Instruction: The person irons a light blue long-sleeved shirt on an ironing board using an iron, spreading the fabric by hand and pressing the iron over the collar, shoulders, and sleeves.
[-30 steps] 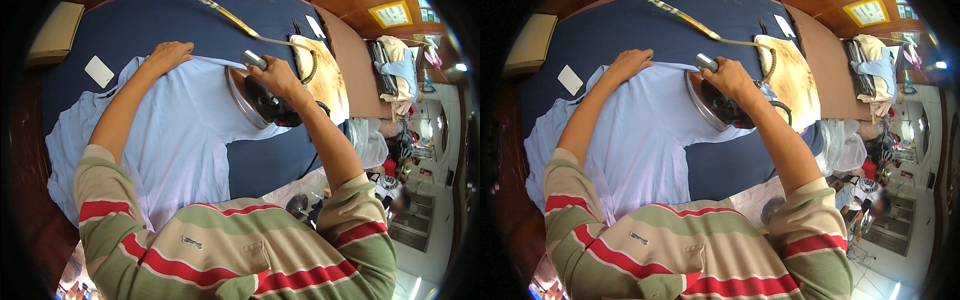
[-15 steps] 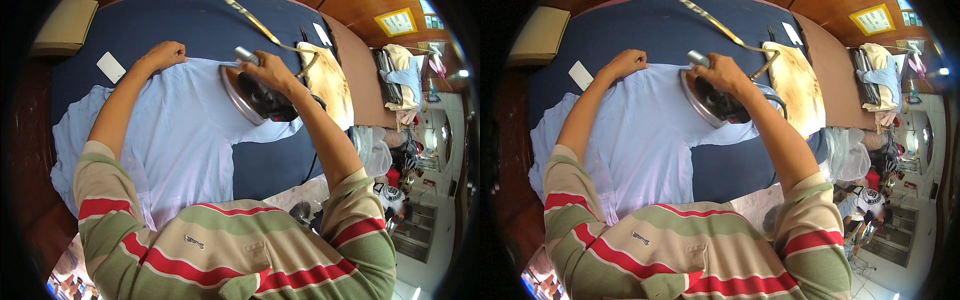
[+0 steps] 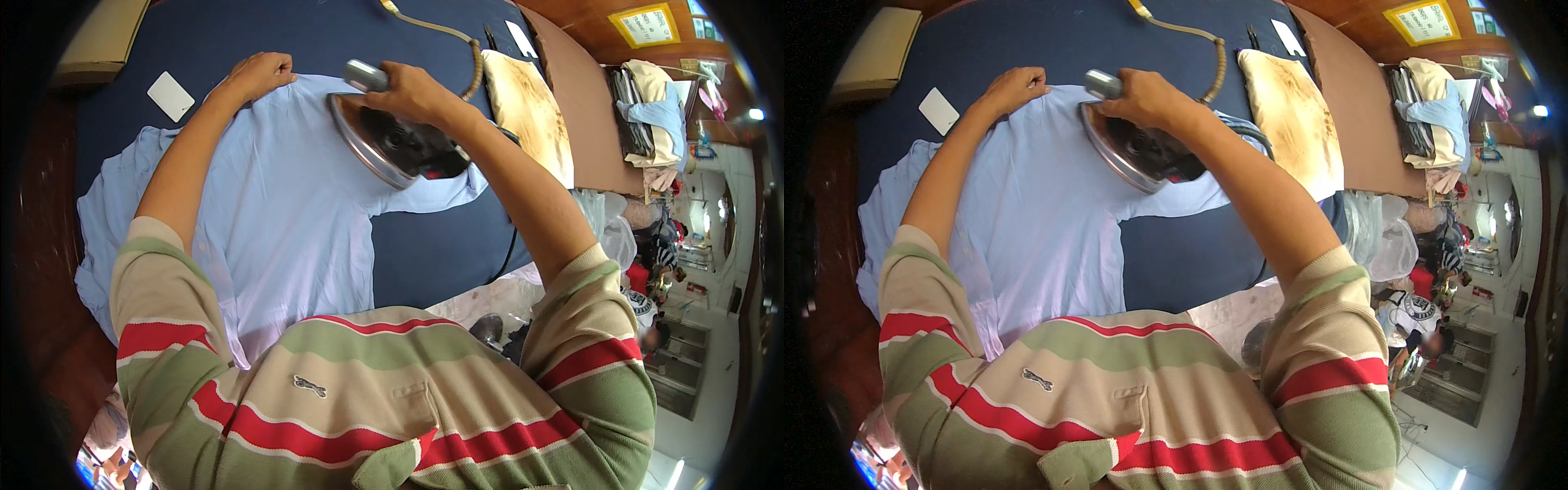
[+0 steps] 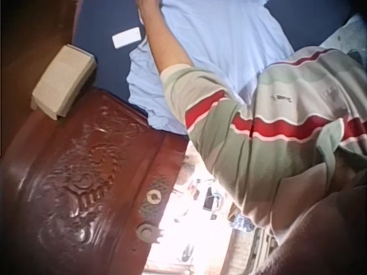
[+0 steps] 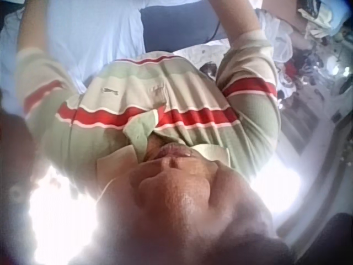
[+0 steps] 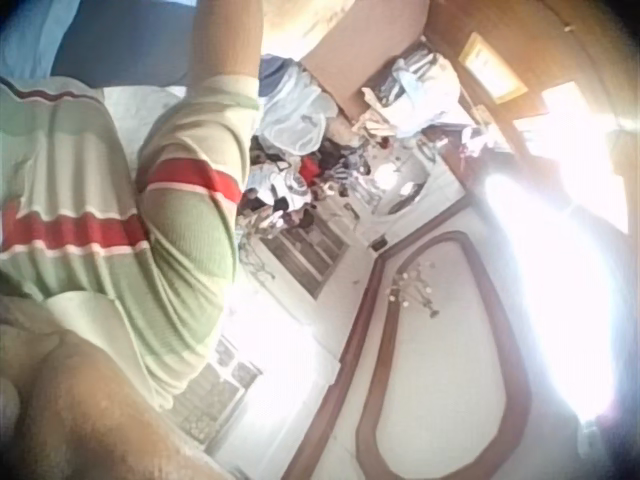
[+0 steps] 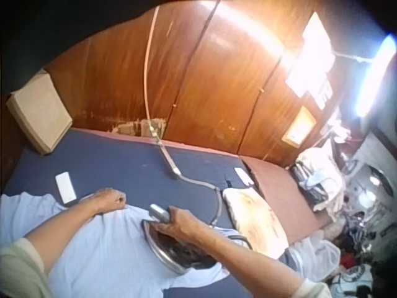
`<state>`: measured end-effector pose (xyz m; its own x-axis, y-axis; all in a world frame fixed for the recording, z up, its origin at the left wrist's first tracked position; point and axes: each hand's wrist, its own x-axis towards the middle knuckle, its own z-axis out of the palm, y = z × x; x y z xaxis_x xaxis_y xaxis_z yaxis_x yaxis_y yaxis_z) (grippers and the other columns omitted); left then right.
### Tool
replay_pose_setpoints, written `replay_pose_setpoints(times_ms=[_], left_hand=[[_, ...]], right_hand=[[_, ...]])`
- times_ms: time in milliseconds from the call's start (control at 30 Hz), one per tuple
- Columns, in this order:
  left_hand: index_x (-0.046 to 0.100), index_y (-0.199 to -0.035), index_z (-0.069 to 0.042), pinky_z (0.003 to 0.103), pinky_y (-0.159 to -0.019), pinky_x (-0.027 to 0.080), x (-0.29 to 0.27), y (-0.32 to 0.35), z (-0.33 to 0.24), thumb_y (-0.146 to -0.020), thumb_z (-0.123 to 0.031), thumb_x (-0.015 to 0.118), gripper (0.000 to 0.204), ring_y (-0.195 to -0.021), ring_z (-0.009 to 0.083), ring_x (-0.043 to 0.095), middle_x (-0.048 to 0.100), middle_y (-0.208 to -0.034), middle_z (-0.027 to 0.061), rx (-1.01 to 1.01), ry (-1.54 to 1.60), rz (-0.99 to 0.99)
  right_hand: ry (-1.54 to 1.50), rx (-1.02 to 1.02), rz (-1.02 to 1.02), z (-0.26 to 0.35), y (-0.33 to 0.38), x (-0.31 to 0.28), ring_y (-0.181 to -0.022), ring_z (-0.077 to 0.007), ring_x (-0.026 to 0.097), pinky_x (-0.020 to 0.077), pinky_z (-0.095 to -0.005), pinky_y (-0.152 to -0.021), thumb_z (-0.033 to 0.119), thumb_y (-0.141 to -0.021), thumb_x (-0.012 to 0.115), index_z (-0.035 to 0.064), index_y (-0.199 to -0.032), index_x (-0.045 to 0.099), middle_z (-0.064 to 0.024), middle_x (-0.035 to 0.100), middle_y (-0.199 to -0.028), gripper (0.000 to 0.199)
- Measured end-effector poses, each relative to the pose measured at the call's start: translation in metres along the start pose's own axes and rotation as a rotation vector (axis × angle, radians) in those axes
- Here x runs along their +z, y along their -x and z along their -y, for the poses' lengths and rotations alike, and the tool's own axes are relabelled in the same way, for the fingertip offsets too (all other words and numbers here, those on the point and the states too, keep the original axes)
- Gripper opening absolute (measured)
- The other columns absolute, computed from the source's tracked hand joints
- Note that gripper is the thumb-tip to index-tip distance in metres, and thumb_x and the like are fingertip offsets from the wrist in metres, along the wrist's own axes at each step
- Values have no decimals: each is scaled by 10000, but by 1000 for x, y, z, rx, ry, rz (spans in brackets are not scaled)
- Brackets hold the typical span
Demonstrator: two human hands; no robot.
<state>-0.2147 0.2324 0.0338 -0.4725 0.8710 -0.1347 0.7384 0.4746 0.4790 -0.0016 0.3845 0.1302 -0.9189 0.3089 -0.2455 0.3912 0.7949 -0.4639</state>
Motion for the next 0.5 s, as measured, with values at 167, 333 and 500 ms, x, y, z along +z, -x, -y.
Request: replay_pose_setpoints(times_ms=[167, 333, 500], left_hand=[[597, -928, -76, 372, -776, 443, 34, 21, -17, -804, -176, 584, 160, -891, 244, 584, 619, -988, 70, 272, -252, -644], [580, -850, -47, 385, -724, 449, 109, 108, -164, -717, -140, 607, 165, -802, 240, 581, 597, -837, 84, 752, -73, -217], [542, -1085, -67, 407, -808, 458, 182, 139, -274, -752, -270, 633, 401, -1044, 292, 530, 402, -1322, 202, 582, 45, -132]], right_hand=[[17, 96, -96, -42, 47, -13, -753, -255, 644, 495, -333, -714, 359, -757, 662, -29, -1068, 578, -192, 641, -850, 504], [53, 62, -160, -73, 42, -16, -709, -244, 638, 500, -324, -674, 309, -744, 660, -41, -1066, 576, -195, 638, -832, 483], [6, 10, -143, -66, 34, -14, -548, -200, 592, 490, -312, -576, 330, -739, 657, -44, -1048, 577, -152, 623, -719, 492]])
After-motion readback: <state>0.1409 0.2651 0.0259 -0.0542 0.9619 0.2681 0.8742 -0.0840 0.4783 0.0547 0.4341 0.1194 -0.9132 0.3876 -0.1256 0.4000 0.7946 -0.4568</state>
